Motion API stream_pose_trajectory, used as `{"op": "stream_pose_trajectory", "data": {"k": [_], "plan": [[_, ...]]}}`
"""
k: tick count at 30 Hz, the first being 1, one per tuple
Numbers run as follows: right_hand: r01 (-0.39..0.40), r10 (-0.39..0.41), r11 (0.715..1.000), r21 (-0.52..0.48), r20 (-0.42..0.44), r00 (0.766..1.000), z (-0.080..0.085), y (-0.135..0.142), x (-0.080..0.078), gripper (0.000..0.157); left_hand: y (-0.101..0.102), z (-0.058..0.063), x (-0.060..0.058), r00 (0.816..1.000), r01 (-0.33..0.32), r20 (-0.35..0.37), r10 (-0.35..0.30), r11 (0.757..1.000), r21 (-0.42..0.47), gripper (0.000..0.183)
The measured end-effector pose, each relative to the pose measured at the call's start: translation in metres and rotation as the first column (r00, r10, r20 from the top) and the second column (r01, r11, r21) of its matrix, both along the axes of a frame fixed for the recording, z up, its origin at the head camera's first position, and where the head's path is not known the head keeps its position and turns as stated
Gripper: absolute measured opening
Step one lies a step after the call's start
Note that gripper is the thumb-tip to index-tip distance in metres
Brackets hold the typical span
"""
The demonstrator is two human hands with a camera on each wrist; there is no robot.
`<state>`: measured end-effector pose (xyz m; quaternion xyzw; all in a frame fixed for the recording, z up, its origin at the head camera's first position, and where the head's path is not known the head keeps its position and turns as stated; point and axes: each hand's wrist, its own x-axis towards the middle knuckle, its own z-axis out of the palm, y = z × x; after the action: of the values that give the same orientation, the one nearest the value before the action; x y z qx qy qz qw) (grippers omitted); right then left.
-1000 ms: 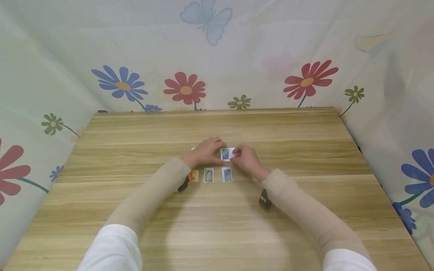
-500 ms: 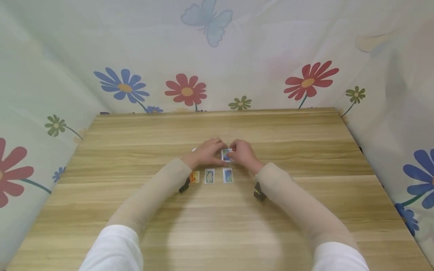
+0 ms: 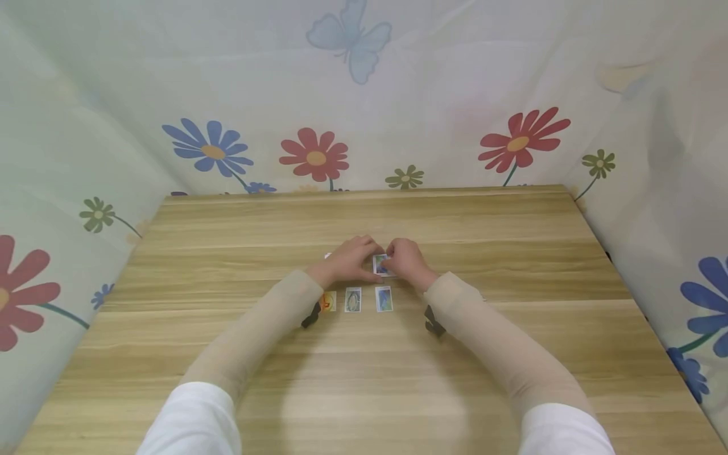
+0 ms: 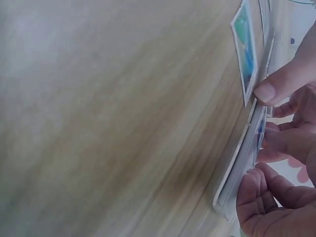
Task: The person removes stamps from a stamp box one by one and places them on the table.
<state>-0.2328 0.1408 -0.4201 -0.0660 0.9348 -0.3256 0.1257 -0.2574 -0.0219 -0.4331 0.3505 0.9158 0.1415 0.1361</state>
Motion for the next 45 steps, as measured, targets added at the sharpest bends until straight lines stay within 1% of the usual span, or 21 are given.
{"op": "stream_pose_trajectory", "data": {"k": [10,16,23,30,39,45], "plan": [[0.012,-0.012,1.000,-0.001,-0.025,1.000,-0.0014,0.0010,-0.0010,0.027,0.0012,-0.0027,-0.0018,1.000,0.010,-0.006,-0.010,1.000,-0.002,0.064],[-0.003,0.003,1.000,0.002,-0.045,0.999,-0.0015,0.0017,-0.0049,0.024,0.0004,-0.0036,-0.0042,1.000,0.015,-0.018,-0.015,1.000,0.009,0.064],[-0.001,0.001,1.000,0.012,-0.013,1.000,-0.0022,0.0025,-0.0086,0.021,-0.0002,-0.0037,-0.0036,1.000,0.014,-0.019,-0.014,1.000,0.012,0.064],[0.003,-0.003,1.000,0.003,0.016,1.000,-0.0029,0.0021,-0.0083,0.020,-0.0003,-0.0048,-0.0026,1.000,0.011,-0.014,-0.011,1.000,0.011,0.064],[0.016,-0.016,0.999,-0.044,-0.007,1.000,-0.0070,0.0030,-0.0057,0.020,0.0001,-0.0074,-0.0036,1.000,0.009,-0.022,-0.009,1.000,0.001,0.065],[0.020,-0.021,0.997,-0.072,-0.021,1.000,-0.0060,0.0018,-0.0019,0.018,0.0003,-0.0057,-0.0026,1.000,0.003,-0.003,-0.003,1.000,0.006,0.065]]}}
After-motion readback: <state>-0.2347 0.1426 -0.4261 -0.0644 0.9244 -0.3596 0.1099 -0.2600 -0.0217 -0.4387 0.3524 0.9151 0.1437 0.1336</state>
